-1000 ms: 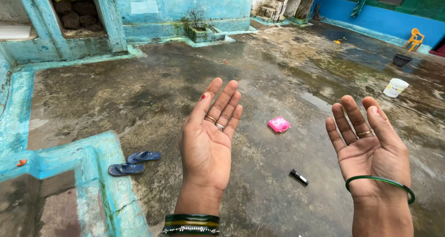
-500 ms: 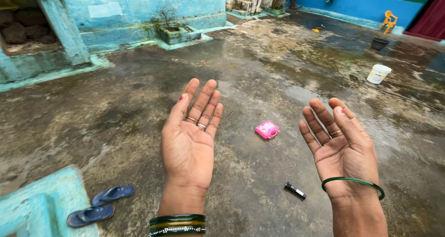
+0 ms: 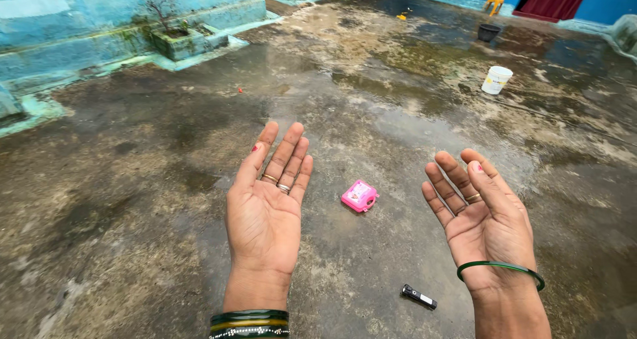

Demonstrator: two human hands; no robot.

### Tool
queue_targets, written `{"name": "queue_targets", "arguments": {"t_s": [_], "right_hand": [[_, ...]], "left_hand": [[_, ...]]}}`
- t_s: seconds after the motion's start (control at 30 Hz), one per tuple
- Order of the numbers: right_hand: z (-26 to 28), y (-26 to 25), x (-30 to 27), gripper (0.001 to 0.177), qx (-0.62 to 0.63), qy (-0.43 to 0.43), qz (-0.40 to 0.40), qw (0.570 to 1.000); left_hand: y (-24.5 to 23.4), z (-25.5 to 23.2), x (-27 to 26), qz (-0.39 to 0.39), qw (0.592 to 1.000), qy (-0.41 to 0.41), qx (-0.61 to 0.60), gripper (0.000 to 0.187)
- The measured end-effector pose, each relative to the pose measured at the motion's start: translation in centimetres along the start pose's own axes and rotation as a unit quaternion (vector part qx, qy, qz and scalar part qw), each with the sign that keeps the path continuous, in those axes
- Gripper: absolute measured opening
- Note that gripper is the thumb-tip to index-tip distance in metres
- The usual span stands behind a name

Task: The person picks up and handles various plastic toy parts and objects, including a rod, a medical kit box, a black base, a white ball, and a doll head, placing them into a basket.

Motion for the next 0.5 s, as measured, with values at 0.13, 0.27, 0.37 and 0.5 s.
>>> {"name": "queue_targets", "arguments": {"t_s": [0.13, 0.27, 0.37, 0.5], "right_hand": [[-2.7, 0.0, 6.4, 0.026, -0.008, 0.004, -0.041, 0.999], [-4.5, 0.6, 13.3, 0.025, 0.002, 0.003, -0.029, 1.0], [-5.3, 0.8, 18.5, 0.028, 0.009, -0.006, -0.035, 0.999], [-6.7, 1.7, 24.7, 0.028, -0.005, -0.001, -0.053, 0.999]], "left_hand": [[-1.5, 3.5, 7.1, -0.006, 0.999, -0.047, -0.009, 0.051], [-2.1, 6.0, 14.0, 0.0, 0.999, -0.045, 0.022, 0.051], [-1.3, 8.3, 19.4, 0.008, 0.998, -0.058, 0.033, 0.051], [-1.9, 11.3, 25.0, -0.003, 0.996, -0.082, 0.037, 0.049]]}}
Point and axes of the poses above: each hand's wrist, its own x-axis towards the middle knuckle, its own y-axis out of the palm, z = x × y, the point moved 6 cm from there along x, towards the middle knuckle, and after that the axes turned 2 degrees about -x, right-handed, at the moved point
